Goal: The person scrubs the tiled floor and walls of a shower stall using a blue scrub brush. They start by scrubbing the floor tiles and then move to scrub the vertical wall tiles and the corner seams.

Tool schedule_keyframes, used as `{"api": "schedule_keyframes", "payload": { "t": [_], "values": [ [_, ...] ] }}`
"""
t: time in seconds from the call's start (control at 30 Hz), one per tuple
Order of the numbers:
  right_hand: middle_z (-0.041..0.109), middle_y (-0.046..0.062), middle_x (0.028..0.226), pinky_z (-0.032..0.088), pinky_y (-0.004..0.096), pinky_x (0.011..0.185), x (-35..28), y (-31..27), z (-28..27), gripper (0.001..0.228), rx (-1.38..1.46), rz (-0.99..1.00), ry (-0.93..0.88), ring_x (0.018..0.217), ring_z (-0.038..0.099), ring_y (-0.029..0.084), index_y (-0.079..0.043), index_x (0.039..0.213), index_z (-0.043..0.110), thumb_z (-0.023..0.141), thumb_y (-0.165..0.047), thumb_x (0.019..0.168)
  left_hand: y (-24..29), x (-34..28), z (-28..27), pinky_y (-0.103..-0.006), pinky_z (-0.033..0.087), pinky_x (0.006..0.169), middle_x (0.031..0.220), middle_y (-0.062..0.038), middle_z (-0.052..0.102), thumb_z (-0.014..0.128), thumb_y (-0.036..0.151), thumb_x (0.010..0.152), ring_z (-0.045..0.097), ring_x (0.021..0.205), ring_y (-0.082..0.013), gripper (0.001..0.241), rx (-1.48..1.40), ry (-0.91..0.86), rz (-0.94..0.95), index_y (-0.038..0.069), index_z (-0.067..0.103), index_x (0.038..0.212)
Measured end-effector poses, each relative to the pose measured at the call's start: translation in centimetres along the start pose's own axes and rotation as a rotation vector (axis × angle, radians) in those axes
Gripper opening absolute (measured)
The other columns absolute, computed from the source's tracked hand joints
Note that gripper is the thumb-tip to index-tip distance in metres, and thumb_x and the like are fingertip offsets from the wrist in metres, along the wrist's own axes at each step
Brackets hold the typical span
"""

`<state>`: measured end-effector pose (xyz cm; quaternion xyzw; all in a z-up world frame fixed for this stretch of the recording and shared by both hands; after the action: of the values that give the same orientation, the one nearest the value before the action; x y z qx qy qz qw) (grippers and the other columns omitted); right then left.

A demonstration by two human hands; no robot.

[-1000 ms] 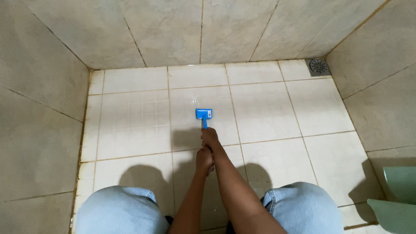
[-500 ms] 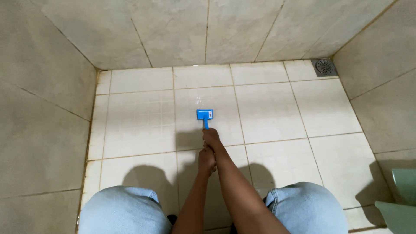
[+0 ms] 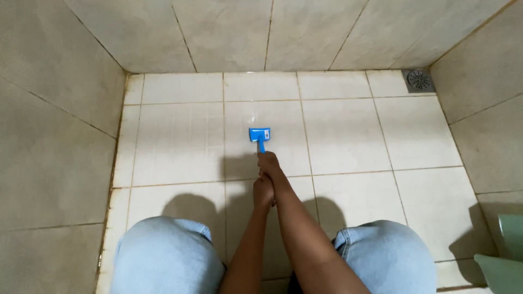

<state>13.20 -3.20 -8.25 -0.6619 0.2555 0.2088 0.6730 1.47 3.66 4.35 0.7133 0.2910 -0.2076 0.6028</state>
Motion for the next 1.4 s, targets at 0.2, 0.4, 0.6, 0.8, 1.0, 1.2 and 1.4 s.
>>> {"api": "schedule_keyframes", "payload": {
  "t": [0.2, 0.4, 0.6, 0.8, 1.0, 1.2, 1.4],
  "values": [
    [0.055, 0.013, 0.061, 0.044, 0.046, 0.040, -1.5, -3.1, -0.6, 0.031, 0.027, 0.099, -0.007, 0.040, 0.050, 0.027, 0.001, 0.086, 0.056, 0.058, -0.028, 0.096, 1.3, 0.2, 0.7, -0.0459, 0.043, 0.041, 0.060, -0.022, 0.064, 0.028, 0.061, 0.105, 0.061, 0.044, -0.0300, 0.083, -0.071, -0.003, -0.048, -0.007, 0.070, 0.082],
    [0.060, 0.017, 0.064, 0.050, 0.046, 0.044, -1.9, -2.9, 0.5, 0.033, -0.100, 0.026, -0.034, 0.043, 0.057, 0.030, 0.003, 0.086, 0.059, 0.056, -0.028, 0.097, 1.8, -1.2, -0.4, -0.0475, 0.042, 0.042, 0.062, -0.021, 0.064, 0.027, 0.060, 0.106, 0.058, 0.046, -0.0318, 0.083, -0.041, -0.009, -0.072, -0.008, 0.069, 0.082],
    [0.063, 0.015, 0.064, 0.050, 0.044, 0.045, -0.5, -2.6, -0.7, 0.032, -0.160, -0.019, 0.038, 0.044, 0.059, 0.027, 0.003, 0.086, 0.062, 0.058, -0.026, 0.096, 2.5, -0.9, -0.1, -0.0464, 0.045, 0.044, 0.062, -0.020, 0.066, 0.026, 0.061, 0.104, 0.062, 0.047, -0.0304, 0.082, -0.009, -0.023, -0.037, -0.005, 0.069, 0.082],
    [0.058, 0.014, 0.065, 0.047, 0.045, 0.043, -2.7, -3.7, 0.3, 0.027, -0.028, 0.044, 0.033, 0.044, 0.053, 0.026, 0.000, 0.088, 0.060, 0.058, -0.026, 0.096, 0.7, 0.8, 0.0, -0.0476, 0.049, 0.047, 0.067, -0.023, 0.069, 0.026, 0.059, 0.105, 0.065, 0.050, -0.0329, 0.082, 0.101, 0.021, -0.033, -0.005, 0.072, 0.086],
    [0.062, 0.015, 0.067, 0.051, 0.044, 0.045, -1.4, -2.8, 0.5, 0.032, -0.078, 0.008, 0.021, 0.045, 0.058, 0.027, 0.001, 0.089, 0.062, 0.059, -0.030, 0.096, 0.4, 1.4, -0.3, -0.0469, 0.049, 0.049, 0.072, -0.021, 0.071, 0.027, 0.058, 0.104, 0.067, 0.055, -0.0308, 0.080, 0.077, 0.039, 0.067, -0.004, 0.074, 0.088],
    [0.062, 0.016, 0.066, 0.050, 0.045, 0.044, -2.2, -3.6, 0.4, 0.030, -0.107, 0.035, 0.039, 0.043, 0.057, 0.029, 0.003, 0.088, 0.061, 0.059, -0.026, 0.094, 2.5, -1.4, -0.8, -0.0467, 0.039, 0.043, 0.065, -0.020, 0.065, 0.027, 0.058, 0.107, 0.056, 0.047, -0.0299, 0.080, -0.050, -0.029, -0.093, -0.007, 0.070, 0.090],
    [0.061, 0.015, 0.068, 0.049, 0.044, 0.044, -2.5, -4.1, 1.8, 0.030, -0.098, 0.027, -0.011, 0.043, 0.056, 0.028, 0.004, 0.090, 0.060, 0.059, -0.026, 0.095, 2.5, -1.6, -1.9, -0.0440, 0.040, 0.040, 0.063, -0.016, 0.065, 0.026, 0.059, 0.106, 0.055, 0.044, -0.0256, 0.081, -0.059, -0.017, -0.065, -0.006, 0.070, 0.087]
  ]
}}
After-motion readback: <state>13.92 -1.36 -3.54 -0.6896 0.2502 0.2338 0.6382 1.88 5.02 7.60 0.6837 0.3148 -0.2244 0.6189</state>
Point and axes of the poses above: each hand's wrist, its own x-axis towards the middle knuckle, its own z-axis out of the palm, y = z × x, the point moved 3 cm from there along x, towards the middle knuckle
